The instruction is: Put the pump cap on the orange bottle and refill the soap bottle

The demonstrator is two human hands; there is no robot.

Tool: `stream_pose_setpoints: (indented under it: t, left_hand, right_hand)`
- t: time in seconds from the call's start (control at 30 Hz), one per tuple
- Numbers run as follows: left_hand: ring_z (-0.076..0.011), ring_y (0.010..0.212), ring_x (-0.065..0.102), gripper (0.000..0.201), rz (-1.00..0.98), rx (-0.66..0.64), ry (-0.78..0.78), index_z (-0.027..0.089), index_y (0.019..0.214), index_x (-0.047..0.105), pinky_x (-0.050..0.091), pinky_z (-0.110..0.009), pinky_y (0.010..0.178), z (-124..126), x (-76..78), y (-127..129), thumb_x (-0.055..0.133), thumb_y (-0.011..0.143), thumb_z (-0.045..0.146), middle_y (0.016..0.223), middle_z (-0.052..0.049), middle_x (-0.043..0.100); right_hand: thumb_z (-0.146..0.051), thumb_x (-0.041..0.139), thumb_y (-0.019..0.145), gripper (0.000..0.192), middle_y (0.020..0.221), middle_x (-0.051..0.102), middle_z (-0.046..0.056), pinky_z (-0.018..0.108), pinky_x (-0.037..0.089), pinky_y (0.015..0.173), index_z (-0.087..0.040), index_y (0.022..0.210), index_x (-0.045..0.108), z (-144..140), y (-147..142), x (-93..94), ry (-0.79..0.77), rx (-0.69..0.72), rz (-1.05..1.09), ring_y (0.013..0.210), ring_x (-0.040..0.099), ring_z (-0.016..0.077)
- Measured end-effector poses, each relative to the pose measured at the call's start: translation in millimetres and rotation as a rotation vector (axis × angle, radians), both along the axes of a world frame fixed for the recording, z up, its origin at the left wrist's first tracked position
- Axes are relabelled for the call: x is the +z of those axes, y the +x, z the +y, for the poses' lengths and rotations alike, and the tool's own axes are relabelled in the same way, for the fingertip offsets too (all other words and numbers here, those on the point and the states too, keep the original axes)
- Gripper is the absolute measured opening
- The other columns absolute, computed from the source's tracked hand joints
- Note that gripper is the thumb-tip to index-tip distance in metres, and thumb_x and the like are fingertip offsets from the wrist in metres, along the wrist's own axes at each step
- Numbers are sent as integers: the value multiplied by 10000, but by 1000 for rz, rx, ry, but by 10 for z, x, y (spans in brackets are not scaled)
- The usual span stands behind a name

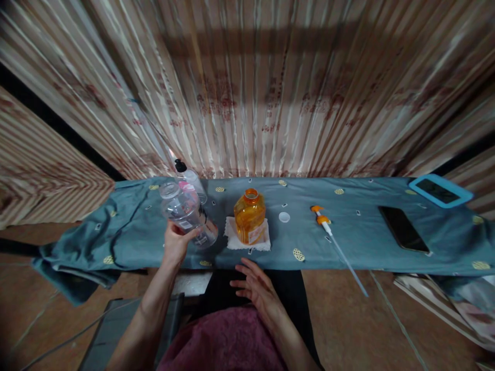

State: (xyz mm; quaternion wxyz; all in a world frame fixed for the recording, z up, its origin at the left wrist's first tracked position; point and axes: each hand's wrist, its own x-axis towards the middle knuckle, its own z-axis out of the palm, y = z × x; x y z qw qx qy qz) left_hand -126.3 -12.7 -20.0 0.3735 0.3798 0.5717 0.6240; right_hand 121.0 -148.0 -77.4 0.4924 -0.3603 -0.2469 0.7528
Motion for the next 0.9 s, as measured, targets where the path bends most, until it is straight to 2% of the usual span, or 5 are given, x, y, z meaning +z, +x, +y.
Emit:
stream_pose_setpoints:
  t: [0.27,0.47,0.67,0.73,0.9]
  left_hand:
    - [-300,1069,787,734,117,45,2,224,1070,647,614,-463,1050,9,-234,-38,1025,463,388,1069,-45,799]
    - [-316,1214,743,818,108,51,30,220,1169,644,570,-481,1167,-47,-330,-27,1042,488,436,1195,-82,753]
    - [-342,1463,615,931,173,85,-10,293,1368,597,406,-541,1348,-548,-497,-102,1039,576,502,1472,-95,652]
    - [-341,1349,693,832,164,93,-79,297,1297,644,455,-570,1315,-778,-563,-101,1016,608,579,1342,-74,717]
    - [-357,1145,794,662,133,-137,-217,256,1166,736,597,-574,1164,-1033,-629,119,958,688,656,1195,-109,804]
  right_hand:
    - [-530,955,827,580,1330,788,117,358,631,847,-290,1323,774,169,385,181,78,-228,-350,1027,817,236]
    - [-602,884,877,710,1360,747,141,493,610,1019,-184,1410,669,436,713,-50,152,-392,-646,1080,774,254]
    - [-632,771,965,684,1397,706,146,536,588,1043,-202,1477,628,627,909,-214,258,-458,-963,1131,732,271]
    - [-633,753,978,702,1407,697,150,557,572,1069,-201,1511,603,760,987,-232,305,-486,-1077,1170,720,286]
    - [-654,727,980,743,1536,629,175,637,462,1205,-203,1551,581,1190,1151,-305,448,-516,-1330,1397,623,351]
